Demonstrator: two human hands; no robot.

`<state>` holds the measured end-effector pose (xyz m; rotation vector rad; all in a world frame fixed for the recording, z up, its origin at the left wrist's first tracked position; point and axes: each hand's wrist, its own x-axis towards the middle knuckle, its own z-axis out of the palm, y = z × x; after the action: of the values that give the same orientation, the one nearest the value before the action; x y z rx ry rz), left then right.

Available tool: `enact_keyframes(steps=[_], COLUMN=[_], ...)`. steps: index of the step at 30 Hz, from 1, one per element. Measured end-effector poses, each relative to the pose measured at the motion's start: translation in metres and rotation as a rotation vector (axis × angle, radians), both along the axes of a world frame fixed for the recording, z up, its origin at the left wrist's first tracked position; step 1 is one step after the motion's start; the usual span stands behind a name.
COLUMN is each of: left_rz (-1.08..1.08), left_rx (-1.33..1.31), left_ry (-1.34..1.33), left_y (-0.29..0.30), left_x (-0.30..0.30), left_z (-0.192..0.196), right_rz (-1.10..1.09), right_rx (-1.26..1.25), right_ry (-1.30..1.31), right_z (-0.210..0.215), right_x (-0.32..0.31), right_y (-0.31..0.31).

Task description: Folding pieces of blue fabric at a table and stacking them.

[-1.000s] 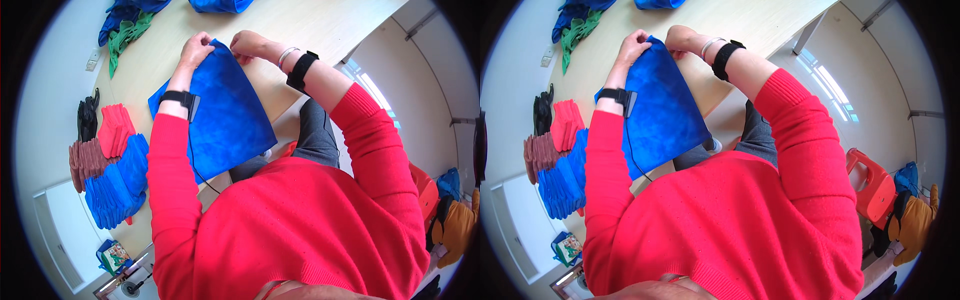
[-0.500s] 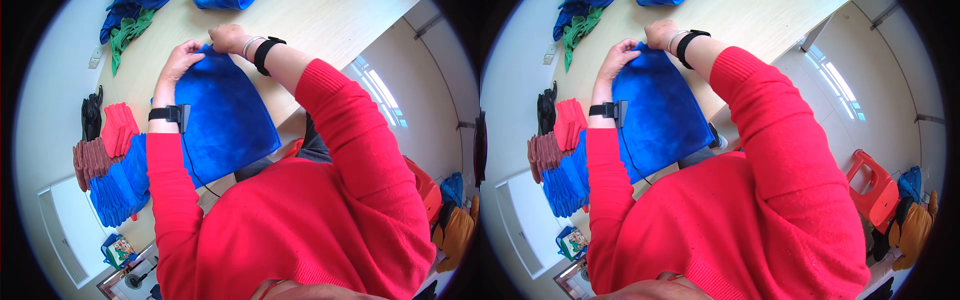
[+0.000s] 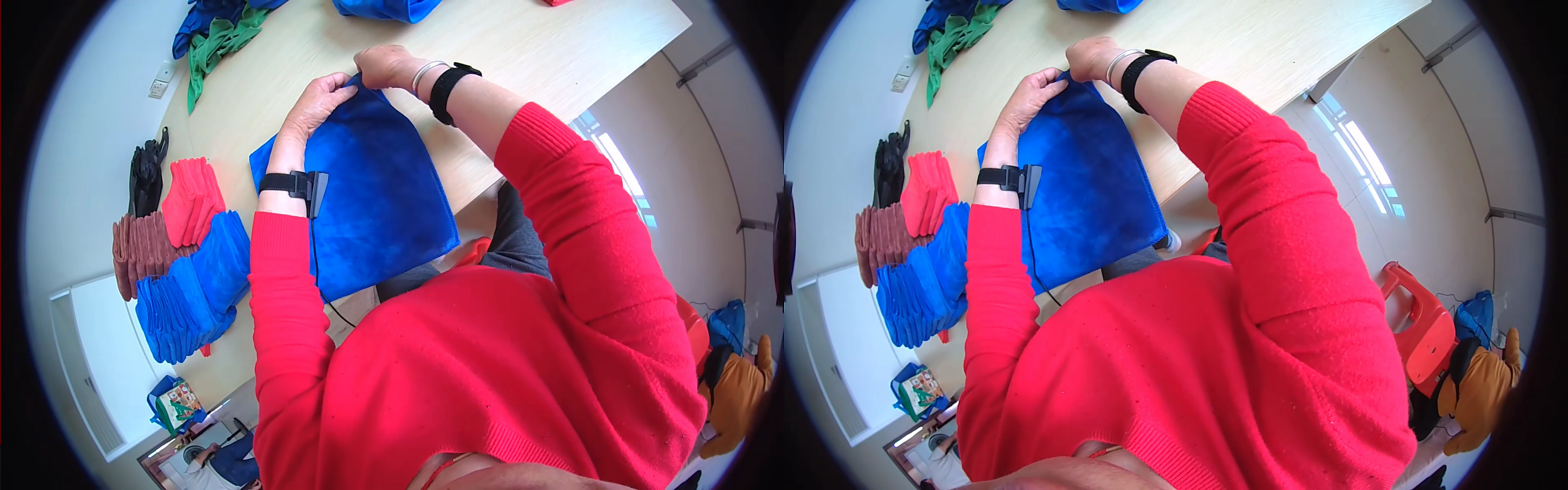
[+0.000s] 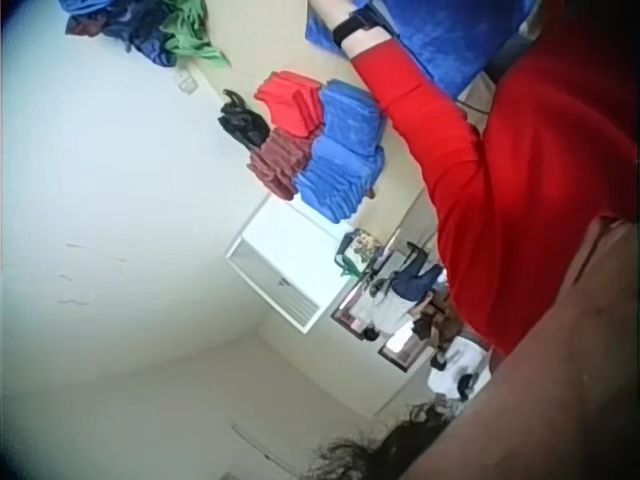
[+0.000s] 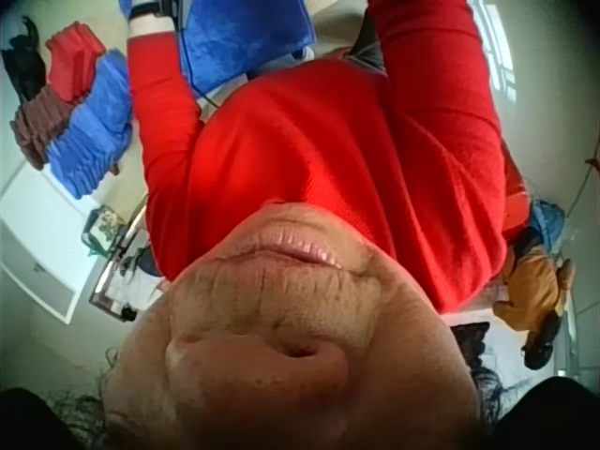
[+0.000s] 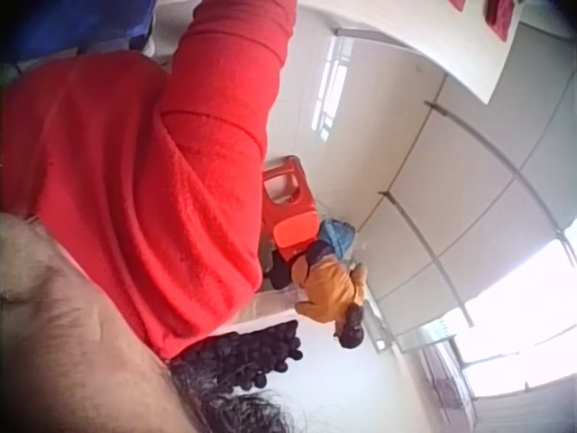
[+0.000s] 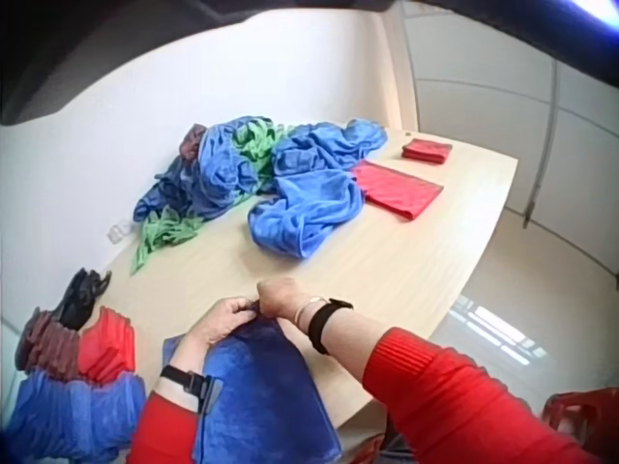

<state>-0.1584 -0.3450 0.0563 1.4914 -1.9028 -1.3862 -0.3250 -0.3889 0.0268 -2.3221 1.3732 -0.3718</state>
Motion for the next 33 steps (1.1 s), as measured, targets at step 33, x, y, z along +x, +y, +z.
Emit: enact_keyframes(steps=[33], left_rz=[0.181], left_rx=[-0.766], left_ry=[-0.224], left_y=[0.082], left_x=[-0.004], left_z=[0.081], right_rz=[0.171], right_rx=[-0.035], right_ry=[-0.473], right_z=[0.096], right_x=[-0.008], right_y=[0.074])
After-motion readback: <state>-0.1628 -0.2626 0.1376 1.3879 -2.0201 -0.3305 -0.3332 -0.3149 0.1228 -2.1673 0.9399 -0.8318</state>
